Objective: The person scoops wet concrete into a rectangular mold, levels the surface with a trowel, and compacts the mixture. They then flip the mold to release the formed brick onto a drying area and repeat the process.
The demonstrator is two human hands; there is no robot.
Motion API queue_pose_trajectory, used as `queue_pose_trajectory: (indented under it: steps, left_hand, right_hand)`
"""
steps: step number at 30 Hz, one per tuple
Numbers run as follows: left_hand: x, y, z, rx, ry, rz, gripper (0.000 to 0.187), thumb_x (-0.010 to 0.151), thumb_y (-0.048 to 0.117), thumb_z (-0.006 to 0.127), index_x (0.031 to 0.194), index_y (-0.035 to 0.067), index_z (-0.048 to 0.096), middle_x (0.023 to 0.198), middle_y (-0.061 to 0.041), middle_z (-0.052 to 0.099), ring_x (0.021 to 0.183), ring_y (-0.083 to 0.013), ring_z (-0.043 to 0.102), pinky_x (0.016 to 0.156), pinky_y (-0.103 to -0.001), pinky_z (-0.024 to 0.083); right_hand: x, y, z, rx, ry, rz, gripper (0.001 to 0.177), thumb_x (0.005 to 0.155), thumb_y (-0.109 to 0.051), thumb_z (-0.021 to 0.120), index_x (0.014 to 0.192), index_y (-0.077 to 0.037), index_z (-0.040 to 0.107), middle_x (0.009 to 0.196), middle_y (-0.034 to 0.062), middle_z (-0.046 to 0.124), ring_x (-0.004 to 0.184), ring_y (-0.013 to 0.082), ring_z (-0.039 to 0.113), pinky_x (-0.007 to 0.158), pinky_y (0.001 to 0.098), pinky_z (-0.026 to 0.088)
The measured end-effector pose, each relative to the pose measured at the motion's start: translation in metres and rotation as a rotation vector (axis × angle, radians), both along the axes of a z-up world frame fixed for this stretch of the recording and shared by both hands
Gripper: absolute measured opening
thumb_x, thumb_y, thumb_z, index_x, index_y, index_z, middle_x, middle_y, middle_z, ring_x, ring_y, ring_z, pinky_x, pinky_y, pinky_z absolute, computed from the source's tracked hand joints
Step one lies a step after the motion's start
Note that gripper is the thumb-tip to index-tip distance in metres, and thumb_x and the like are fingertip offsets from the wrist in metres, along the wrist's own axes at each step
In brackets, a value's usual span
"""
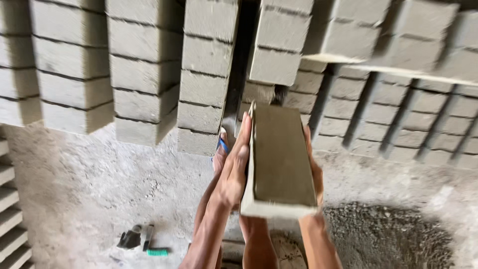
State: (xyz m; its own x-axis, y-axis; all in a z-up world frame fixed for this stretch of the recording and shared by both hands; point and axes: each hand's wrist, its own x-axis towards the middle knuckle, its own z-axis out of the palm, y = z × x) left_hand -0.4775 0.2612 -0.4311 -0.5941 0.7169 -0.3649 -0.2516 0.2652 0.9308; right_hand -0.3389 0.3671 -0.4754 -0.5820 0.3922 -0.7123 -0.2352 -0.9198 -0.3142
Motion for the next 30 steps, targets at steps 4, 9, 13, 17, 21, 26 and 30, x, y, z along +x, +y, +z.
queue_pose_trajectory:
  steps: [4,9,13,17,21,26,30]
  left_hand:
    - [-0.004,0.015,-0.11,-0.035,-0.153,0.025,0.052,0.099,0.029,0.022,0.147,0.009,0.015,0.153,-0.015,0.012,0.141,-0.029,0.009,0.114,-0.044,0.002]
    - [-0.016,0.03,-0.211,-0.21,0.075,-0.075,0.048,0.099,0.021,0.018,0.143,0.006,0.027,0.146,-0.024,0.03,0.134,-0.0374,0.033,0.112,-0.045,0.021]
    - [-0.037,0.056,-0.222,-0.149,-0.309,0.14,0.049,0.099,0.021,0.022,0.146,0.008,0.018,0.152,-0.019,0.016,0.14,-0.0358,0.018,0.115,-0.044,0.012]
    - [-0.048,0.076,-0.222,-0.323,-0.593,0.499,0.057,0.092,0.037,0.048,0.144,0.017,0.032,0.146,-0.011,0.035,0.131,-0.0261,0.039,0.108,-0.044,0.022]
    - [-0.047,0.065,-0.249,-0.147,-0.646,0.345,0.055,0.098,0.037,0.034,0.146,0.017,0.02,0.153,-0.012,0.017,0.141,-0.0291,0.018,0.113,-0.044,0.007]
    - [-0.044,0.061,-0.252,0.015,-0.62,0.377,0.048,0.101,0.025,0.033,0.147,0.016,0.019,0.155,-0.007,0.009,0.143,-0.0243,0.009,0.116,-0.04,0.002]
    - [-0.041,0.065,-0.252,0.013,-0.646,0.516,0.05,0.098,0.022,0.042,0.144,0.012,0.028,0.153,-0.012,0.017,0.141,-0.0272,0.015,0.115,-0.043,0.004]
  right_hand:
    - [-0.028,0.02,-0.056,-0.061,0.15,-0.006,0.046,0.098,-0.017,0.031,0.144,-0.019,0.027,0.142,0.0061,0.036,0.125,0.0198,0.035,0.106,0.0412,0.021]
    - [-0.056,0.04,-0.113,-0.094,0.214,-0.007,0.048,0.099,-0.015,0.026,0.147,-0.016,0.021,0.149,0.0112,0.028,0.137,0.0239,0.026,0.114,0.0435,0.01]
    - [-0.068,0.053,-0.15,-0.118,0.179,-0.022,0.047,0.097,-0.017,0.029,0.144,-0.015,0.024,0.147,0.0121,0.031,0.136,0.0258,0.028,0.113,0.0457,0.012]
    - [-0.072,0.062,-0.173,-0.122,0.15,-0.037,0.047,0.096,-0.018,0.032,0.142,-0.013,0.027,0.145,0.013,0.033,0.135,0.0278,0.03,0.113,0.0479,0.013]
    - [-0.074,0.064,-0.185,-0.119,0.149,-0.044,0.047,0.095,-0.02,0.034,0.141,-0.012,0.029,0.144,0.0136,0.034,0.134,0.0291,0.031,0.112,0.0493,0.015]
    - [-0.067,0.066,-0.202,-0.133,0.121,-0.076,0.047,0.093,-0.022,0.038,0.138,-0.01,0.033,0.141,0.0147,0.037,0.132,0.0318,0.033,0.111,0.0522,0.017]
    - [-0.061,0.066,-0.211,-0.126,0.105,-0.089,0.047,0.092,-0.023,0.039,0.136,-0.009,0.035,0.14,0.0153,0.039,0.131,0.0331,0.035,0.111,0.0537,0.018]
